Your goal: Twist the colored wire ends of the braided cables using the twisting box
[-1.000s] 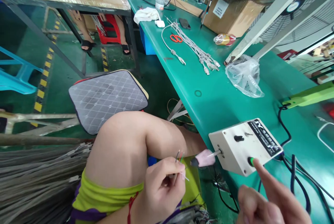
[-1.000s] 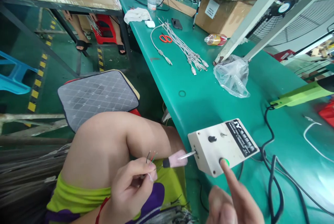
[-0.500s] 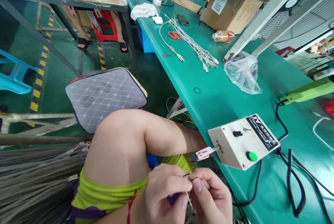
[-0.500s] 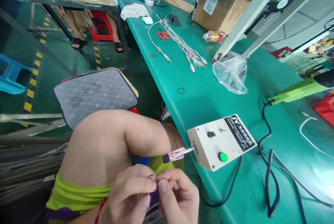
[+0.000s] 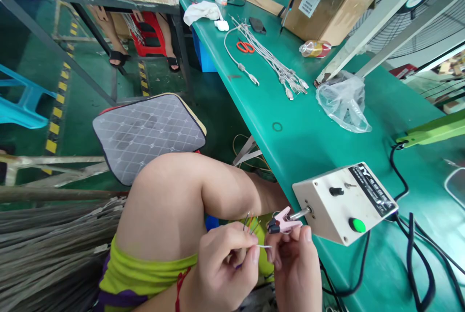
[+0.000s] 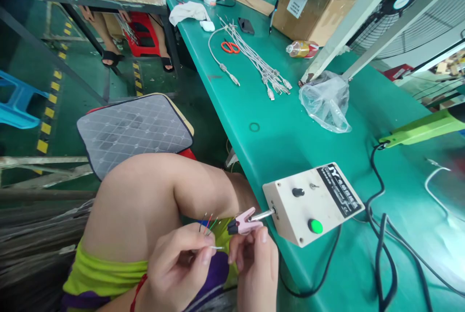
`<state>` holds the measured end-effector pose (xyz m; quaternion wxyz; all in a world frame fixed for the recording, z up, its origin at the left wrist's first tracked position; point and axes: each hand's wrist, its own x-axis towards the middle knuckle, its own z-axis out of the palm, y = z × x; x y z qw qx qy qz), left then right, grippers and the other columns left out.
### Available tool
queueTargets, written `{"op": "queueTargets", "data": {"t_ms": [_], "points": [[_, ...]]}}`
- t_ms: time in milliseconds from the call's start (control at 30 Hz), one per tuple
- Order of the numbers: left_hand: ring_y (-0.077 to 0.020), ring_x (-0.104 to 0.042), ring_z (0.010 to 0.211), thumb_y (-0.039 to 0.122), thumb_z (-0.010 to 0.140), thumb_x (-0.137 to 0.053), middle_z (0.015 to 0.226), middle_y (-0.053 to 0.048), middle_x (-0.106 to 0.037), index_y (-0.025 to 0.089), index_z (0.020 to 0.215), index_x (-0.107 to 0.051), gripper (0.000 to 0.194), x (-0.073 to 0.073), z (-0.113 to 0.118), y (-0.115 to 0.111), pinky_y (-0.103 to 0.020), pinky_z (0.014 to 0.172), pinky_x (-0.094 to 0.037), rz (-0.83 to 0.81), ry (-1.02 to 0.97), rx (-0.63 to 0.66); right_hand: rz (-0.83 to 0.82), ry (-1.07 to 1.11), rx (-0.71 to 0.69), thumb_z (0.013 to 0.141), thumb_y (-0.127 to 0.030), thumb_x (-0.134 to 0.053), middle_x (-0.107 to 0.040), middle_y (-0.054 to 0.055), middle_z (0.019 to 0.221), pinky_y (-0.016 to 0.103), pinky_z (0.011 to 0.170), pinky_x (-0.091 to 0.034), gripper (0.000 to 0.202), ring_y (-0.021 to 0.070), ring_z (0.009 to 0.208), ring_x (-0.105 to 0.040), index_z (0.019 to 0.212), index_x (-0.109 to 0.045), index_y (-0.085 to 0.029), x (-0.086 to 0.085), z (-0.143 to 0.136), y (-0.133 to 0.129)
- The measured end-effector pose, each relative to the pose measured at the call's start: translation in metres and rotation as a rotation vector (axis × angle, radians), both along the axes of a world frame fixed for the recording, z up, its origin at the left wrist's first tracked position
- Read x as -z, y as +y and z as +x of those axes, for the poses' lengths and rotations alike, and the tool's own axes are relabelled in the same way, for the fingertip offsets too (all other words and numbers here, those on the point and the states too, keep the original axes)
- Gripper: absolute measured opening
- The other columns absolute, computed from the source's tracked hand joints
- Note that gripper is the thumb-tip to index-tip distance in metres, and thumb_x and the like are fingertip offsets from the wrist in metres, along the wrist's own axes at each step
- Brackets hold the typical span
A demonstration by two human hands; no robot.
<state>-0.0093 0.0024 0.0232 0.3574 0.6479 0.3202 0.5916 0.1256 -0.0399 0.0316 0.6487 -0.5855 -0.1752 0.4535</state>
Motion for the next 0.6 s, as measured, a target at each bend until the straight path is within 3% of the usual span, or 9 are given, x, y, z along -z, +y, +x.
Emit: {"op": "queueTargets", "data": {"t_ms": [133, 200, 367, 600], "points": [[-0.0190, -0.069, 0.048, 0.009, 0.106, -0.066, 0.064, 0.002, -0.067, 0.027, 0.110, -0.068, 0.018, 0.003, 0.001, 0.002, -0.028, 0.046, -0.057, -0.008, -0.002, -0.012, -0.021, 0.101, 0.011, 0.091, -0.071, -0.090, -0.060, -0.001, 0.060, 0.018, 0.047, -0.036, 0.053, 0.0113, 0.052, -0.041, 0.105, -0.088, -0.020, 0.001, 0.000, 0.007], [-0.0197, -0.070, 0.048, 0.008, 0.105, -0.068, 0.066, 0.002, -0.069, 0.028, 0.111, -0.069, 0.020, 0.003, 0.002, 0.003, -0.028, 0.046, -0.059, -0.012, 0.008, -0.026, 0.003, 0.197, 0.027, 0.091, -0.071, -0.092, -0.055, -0.004, 0.059, 0.018, 0.049, -0.038, 0.054, 0.0100, 0.052, -0.035, 0.114, -0.089, -0.022, 0.002, -0.003, 0.008], [-0.0190, -0.069, 0.045, 0.005, 0.100, -0.070, 0.067, 0.002, -0.071, 0.028, 0.112, -0.069, 0.026, 0.004, 0.004, 0.005, -0.028, 0.046, -0.060, -0.011, 0.009, -0.048, 0.093, 0.394, 0.045, 0.089, -0.071, -0.094, -0.031, -0.011, 0.055, 0.019, 0.053, -0.039, 0.046, 0.0100, 0.057, -0.014, 0.107, -0.093, -0.028, 0.007, -0.009, 0.014], [-0.0128, -0.069, 0.051, -0.003, 0.097, -0.067, 0.070, 0.003, -0.072, 0.022, 0.109, -0.066, 0.027, 0.007, 0.006, 0.007, -0.021, 0.054, -0.060, 0.021, 0.069, -0.073, 0.114, 0.495, 0.078, 0.081, -0.063, -0.104, -0.021, -0.011, 0.061, 0.019, 0.061, -0.045, 0.039, 0.0126, 0.061, -0.019, 0.094, -0.091, -0.029, 0.005, -0.010, 0.021]]}}
